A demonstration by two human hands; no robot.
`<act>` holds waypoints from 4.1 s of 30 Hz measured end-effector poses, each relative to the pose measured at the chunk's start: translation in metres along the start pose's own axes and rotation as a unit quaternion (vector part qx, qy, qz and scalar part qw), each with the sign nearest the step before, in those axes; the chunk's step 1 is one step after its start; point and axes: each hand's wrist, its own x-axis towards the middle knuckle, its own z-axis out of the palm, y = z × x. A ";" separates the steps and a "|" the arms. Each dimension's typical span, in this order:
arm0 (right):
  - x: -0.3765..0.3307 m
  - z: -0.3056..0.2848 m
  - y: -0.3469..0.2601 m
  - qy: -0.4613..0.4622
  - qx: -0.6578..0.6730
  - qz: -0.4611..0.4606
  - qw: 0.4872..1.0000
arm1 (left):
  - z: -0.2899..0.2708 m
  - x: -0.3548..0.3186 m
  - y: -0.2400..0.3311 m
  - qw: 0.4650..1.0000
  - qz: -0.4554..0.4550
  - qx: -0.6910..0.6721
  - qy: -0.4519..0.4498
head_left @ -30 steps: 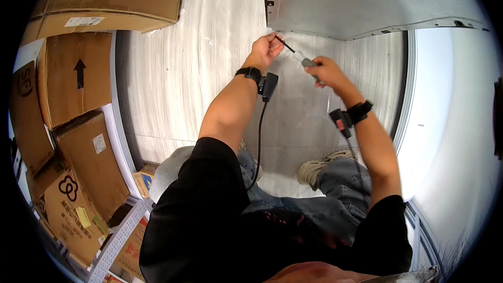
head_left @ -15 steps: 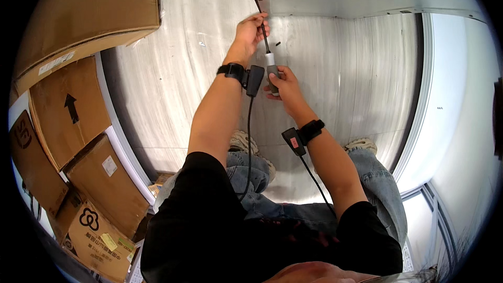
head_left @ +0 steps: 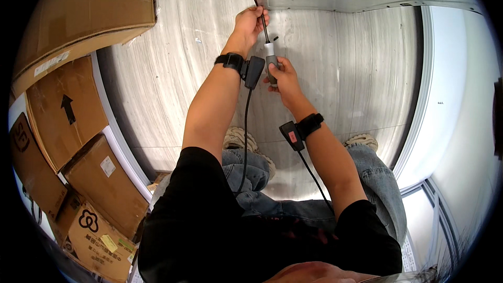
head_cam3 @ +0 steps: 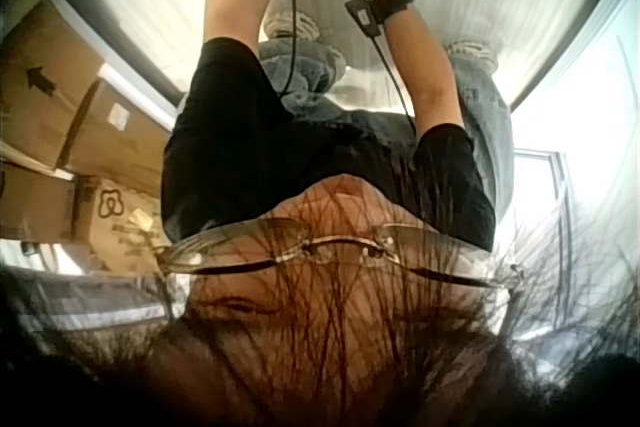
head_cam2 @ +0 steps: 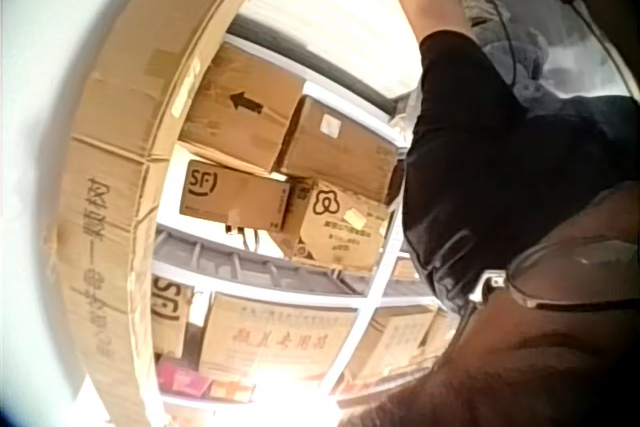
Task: The person uses a manual screwdriver to fasten screws into a white metal cabinet or shelf unit. They repeatedly position the screwdriver, turn it to drive screws, and move to adjacent screw holes along the top edge of the unit.
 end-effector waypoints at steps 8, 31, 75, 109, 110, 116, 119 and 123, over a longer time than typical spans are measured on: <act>0.000 -0.001 -0.006 -0.014 -0.003 0.002 1.000 | -0.003 0.005 -0.001 1.000 -0.001 0.008 0.007; 0.009 0.010 0.012 -0.025 0.143 0.032 0.989 | -0.012 0.001 0.000 0.996 -0.002 0.094 -0.011; 0.012 0.010 0.021 -0.029 0.255 0.109 0.960 | 0.002 -0.017 0.017 0.983 -0.007 0.183 0.008; 0.017 0.020 0.019 0.052 0.109 0.030 0.992 | 0.004 -0.025 0.014 0.939 -0.001 0.343 0.011; 0.017 0.020 0.020 0.057 0.108 0.025 0.992 | 0.005 -0.026 0.011 0.938 0.008 0.345 0.018; 0.026 0.003 0.017 -0.112 0.309 0.145 0.933 | -0.004 -0.027 0.014 0.965 -0.004 0.248 -0.081; 0.035 -0.007 0.026 -0.140 0.300 0.144 0.932 | 0.003 -0.030 0.012 0.960 -0.005 0.274 -0.059; 0.018 0.008 0.010 0.027 0.231 0.084 0.969 | 0.005 -0.028 0.011 0.959 -0.003 0.285 -0.006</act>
